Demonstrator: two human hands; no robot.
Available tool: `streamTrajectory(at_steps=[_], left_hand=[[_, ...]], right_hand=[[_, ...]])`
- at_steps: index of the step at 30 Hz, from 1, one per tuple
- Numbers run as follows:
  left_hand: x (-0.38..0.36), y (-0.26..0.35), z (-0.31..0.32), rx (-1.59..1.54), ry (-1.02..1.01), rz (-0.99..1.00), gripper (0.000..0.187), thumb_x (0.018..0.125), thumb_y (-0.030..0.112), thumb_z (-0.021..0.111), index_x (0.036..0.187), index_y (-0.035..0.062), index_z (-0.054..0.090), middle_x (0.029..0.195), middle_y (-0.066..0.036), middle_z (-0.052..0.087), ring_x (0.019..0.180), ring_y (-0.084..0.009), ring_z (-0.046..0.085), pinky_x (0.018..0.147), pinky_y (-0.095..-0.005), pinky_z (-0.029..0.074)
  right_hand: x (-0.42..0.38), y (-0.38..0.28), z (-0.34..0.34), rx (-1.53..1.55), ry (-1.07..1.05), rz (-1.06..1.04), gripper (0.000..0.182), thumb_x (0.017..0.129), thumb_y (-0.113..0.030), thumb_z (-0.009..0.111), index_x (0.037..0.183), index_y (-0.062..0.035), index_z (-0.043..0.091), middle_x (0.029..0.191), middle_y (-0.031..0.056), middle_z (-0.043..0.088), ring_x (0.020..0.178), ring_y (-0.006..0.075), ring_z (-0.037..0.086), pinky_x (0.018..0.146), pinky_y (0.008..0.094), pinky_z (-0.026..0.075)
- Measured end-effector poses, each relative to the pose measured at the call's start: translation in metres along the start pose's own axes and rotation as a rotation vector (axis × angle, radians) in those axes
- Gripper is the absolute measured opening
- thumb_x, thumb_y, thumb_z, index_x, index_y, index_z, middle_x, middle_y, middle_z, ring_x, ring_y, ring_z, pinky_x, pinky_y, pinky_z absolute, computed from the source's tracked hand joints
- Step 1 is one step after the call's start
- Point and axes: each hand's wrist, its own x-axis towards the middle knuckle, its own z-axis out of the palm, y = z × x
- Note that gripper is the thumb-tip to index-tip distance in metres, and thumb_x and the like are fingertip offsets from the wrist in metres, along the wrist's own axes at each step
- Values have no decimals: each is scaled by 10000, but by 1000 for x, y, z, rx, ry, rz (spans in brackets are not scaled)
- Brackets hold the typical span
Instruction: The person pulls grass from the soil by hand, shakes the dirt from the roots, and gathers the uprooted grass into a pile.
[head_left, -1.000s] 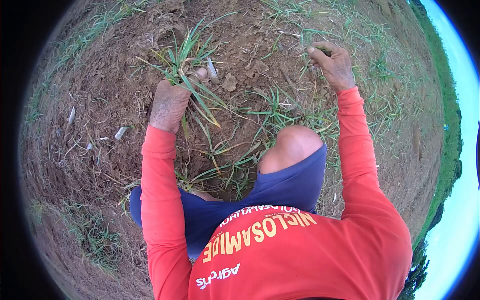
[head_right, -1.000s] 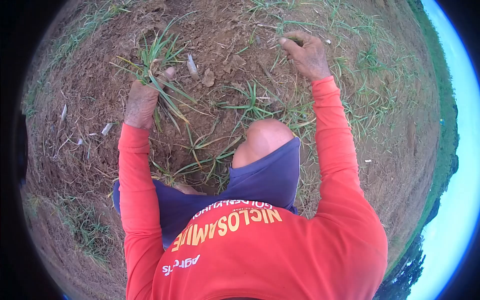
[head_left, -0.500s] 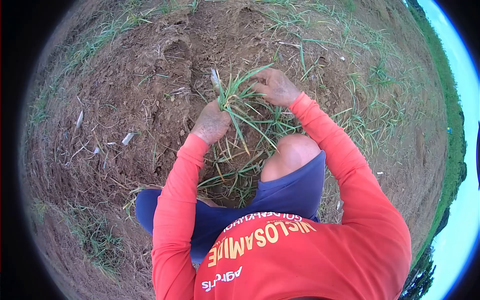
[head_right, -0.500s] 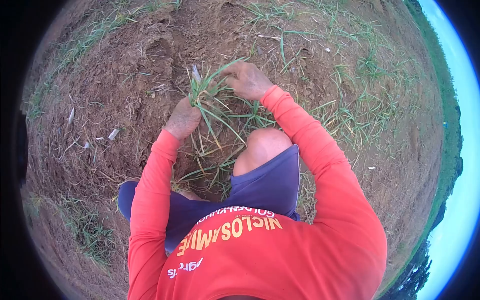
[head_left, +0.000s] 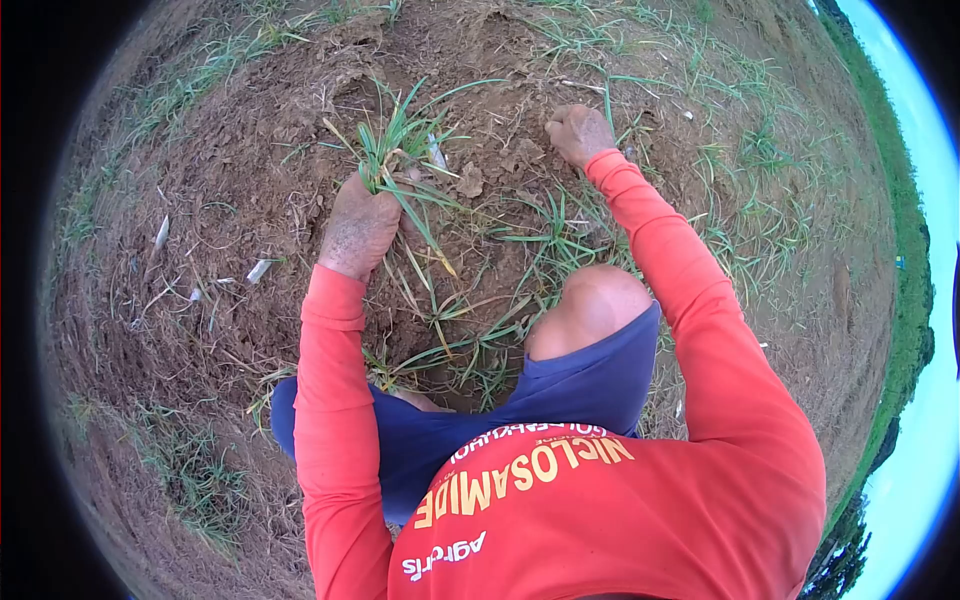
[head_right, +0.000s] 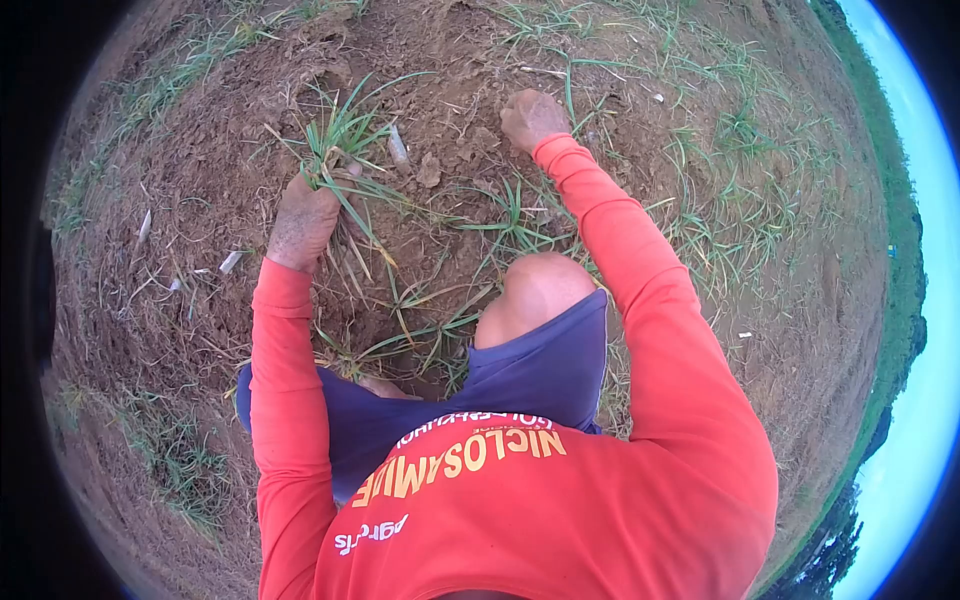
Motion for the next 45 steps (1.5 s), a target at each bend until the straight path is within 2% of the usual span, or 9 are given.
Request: streamTrajectory(at_steps=[8,16,19,23,28,37,40,42,45], left_hand=[[0,7,-15,51,46,12,243,988,244,704,1144,63,665,777,26,608,654,-84,570,601,-280,469],[9,10,-8,-1,57,8,281,989,293,715,1140,59,674,787,27,609,691,-87,573,615,-284,472],[14,6,-9,-12,22,-18,338,974,367,735,1147,83,677,852,39,626,787,-79,577,692,-278,459],[18,-6,-11,2,58,31,366,989,388,717,1177,77,677,960,13,654,844,-98,585,762,-289,474],[20,-15,-12,58,98,64,393,989,378,721,1222,63,689,1101,-18,700,1005,-114,578,909,-324,467],[13,-25,51,-59,-94,148,295,904,165,801,1136,40,669,944,2,697,900,-91,618,815,-281,506],[-6,-1,34,122,33,71,283,882,139,800,1103,31,659,889,6,679,762,-81,608,695,-281,514],[4,-15,6,81,126,180,259,881,148,809,1066,32,669,869,2,678,699,-76,595,622,-271,492],[8,-1,-29,31,252,165,237,877,172,827,1008,37,683,822,-8,674,615,-77,575,534,-254,455]], right_hand=[[-20,17,-44,241,48,33,322,842,-338,717,1013,-80,808,987,214,759,955,374,736,896,422,559],[-47,1,-131,945,138,55,187,945,-219,757,935,-32,754,752,-18,673,625,50,579,542,195,419],[-24,25,-107,1209,-49,59,193,950,-228,755,934,-36,755,781,-8,682,602,55,582,539,200,432],[-13,53,-67,416,-104,102,267,948,-267,716,1023,-15,764,825,35,713,654,108,643,630,288,526],[-32,22,-85,509,-128,-91,290,924,-270,691,1032,-9,757,826,47,701,734,134,641,733,325,530],[-84,-106,-83,870,-449,-368,306,939,-245,675,1155,-34,722,845,70,703,785,136,648,750,356,541],[-83,-37,-36,536,109,-427,325,893,-218,671,1167,-50,714,898,142,745,809,296,741,747,442,582],[-109,23,-13,-36,-175,-204,336,863,-236,675,1150,-64,713,1022,179,748,899,373,728,815,480,574],[-163,38,27,30,-253,-109,311,867,-301,713,1097,-91,730,970,199,738,906,404,715,834,506,561]])
